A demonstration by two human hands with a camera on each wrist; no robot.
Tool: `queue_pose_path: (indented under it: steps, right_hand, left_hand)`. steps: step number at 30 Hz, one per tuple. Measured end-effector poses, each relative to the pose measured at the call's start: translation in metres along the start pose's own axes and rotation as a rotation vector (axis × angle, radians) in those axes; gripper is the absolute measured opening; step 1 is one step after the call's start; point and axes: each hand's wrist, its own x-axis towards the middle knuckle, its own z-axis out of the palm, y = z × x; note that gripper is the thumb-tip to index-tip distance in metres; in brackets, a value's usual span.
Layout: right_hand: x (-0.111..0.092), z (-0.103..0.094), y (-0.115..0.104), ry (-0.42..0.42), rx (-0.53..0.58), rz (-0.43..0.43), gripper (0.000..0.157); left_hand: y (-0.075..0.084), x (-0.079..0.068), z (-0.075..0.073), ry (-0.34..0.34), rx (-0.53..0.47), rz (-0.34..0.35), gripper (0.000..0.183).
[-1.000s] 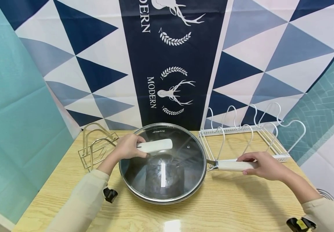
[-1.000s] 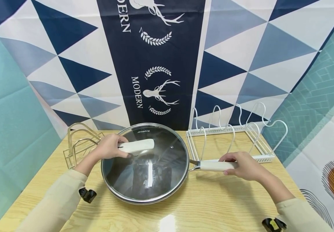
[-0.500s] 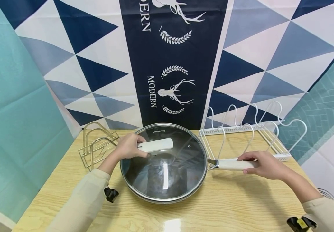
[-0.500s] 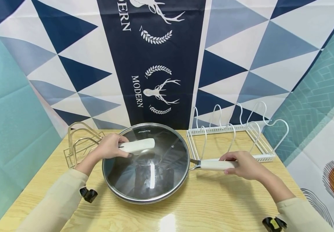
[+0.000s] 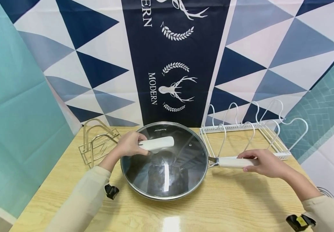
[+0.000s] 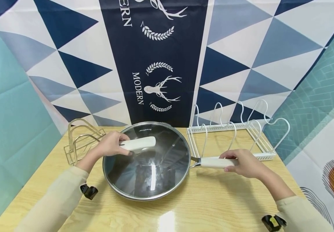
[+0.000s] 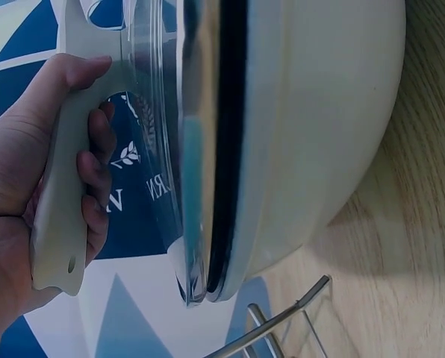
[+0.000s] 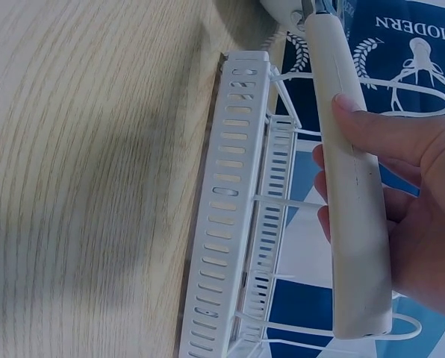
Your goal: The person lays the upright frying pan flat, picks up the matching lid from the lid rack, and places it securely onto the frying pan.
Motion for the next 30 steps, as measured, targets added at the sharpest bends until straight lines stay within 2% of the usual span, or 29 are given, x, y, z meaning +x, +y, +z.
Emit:
queue_pose_path:
  steps: [4,12,20,25,30]
  right_hand:
    - [0.0,-0.001,0.0,-0.011,0.001,0.011,0.034]
    - [-0.002,0.0,0.0,0.008,-0.001,-0.019,0.034]
    - [-0.001,-0.001,0.0,0.014,-0.027,-0.016,0.034]
    - [-0.002,0.001,-0.002,0.012,-0.017,-0.012,0.033]
    - [-0.002,0.0,-0.005,0.006,-0.033,0.018,0.033]
  left_hand:
    - [0.001,-0.001,-0.001,-0.001,0.0,0.0,0.031]
    - [0.0,-0.003,-0.001,-0.038,-0.023,0.014,0.031]
    - [-0.002,-0.001,-0.005,-0.048,-0.11,0.107,0.032]
    - [-0.005,-0.011,-0.007,-0.026,-0.181,0.147,0.038]
    - [-0.01,-0.023,-0.016,0.005,-0.185,0.157,0.04]
